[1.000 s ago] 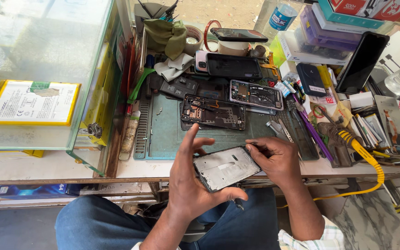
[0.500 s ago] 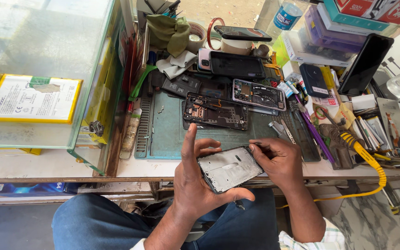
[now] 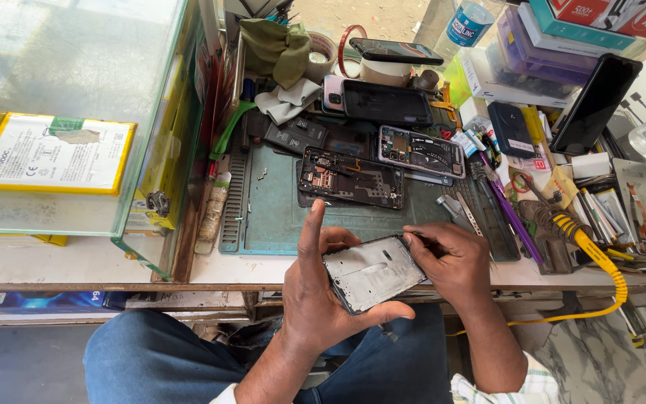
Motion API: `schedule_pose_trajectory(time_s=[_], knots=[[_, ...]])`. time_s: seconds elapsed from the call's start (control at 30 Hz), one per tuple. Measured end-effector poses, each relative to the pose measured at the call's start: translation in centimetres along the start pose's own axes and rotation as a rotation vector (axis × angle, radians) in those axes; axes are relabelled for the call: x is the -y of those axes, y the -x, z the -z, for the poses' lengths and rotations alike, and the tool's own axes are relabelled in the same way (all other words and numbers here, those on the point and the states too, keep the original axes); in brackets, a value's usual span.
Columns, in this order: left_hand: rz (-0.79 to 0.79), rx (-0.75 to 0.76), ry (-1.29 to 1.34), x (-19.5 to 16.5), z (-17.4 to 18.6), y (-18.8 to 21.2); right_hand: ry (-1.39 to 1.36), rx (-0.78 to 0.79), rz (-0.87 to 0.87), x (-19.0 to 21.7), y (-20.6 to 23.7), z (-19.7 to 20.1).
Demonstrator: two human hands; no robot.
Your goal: The person cleans the back of a disassembled smartphone, handles a new battery, and uses tweezers to adjust internal components. They then test the device by making a call.
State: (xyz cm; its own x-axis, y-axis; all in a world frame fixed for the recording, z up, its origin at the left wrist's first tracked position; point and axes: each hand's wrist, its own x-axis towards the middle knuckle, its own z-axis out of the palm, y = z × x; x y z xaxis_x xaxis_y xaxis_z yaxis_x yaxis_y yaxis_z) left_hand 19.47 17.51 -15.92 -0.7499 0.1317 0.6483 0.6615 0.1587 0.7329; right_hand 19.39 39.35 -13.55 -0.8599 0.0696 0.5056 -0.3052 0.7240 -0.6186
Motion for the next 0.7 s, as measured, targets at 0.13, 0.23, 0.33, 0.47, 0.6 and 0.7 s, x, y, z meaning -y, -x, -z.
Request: schedule_pose_trajectory(time_s=[0.13, 0.23, 0.33, 0.47, 0.6, 0.7], knots=[[-0.017, -0.014, 0.006, -0.1, 0.1, -0.1, -0.016, 0.014, 0.003, 0.0, 0.0, 0.1], [-0.017, -0.022, 0.031, -0.1, 0.1, -0.1, -0.007, 0.015, 0.017, 0.1, 0.0, 0.1], [-0.027, -0.019, 0.037, 0.0, 0.5, 0.1, 0.013, 0.020, 0.046, 0.2, 0.2, -0.2], [-0.006, -0.010, 0.041, 0.0, 0.5, 0.2, -0.010, 0.046, 0.052, -0.1, 0.2, -0.1], [0.007, -0.003, 0.042, -0.2, 0.5, 0.0, -0.111, 0.016, 0.001, -1.1, 0.5, -0.1], [0.007, 0.000, 0.047, -0.7, 0.3, 0.0, -0.148, 0.021, -0.074, -2.2, 0.9, 0.0]])
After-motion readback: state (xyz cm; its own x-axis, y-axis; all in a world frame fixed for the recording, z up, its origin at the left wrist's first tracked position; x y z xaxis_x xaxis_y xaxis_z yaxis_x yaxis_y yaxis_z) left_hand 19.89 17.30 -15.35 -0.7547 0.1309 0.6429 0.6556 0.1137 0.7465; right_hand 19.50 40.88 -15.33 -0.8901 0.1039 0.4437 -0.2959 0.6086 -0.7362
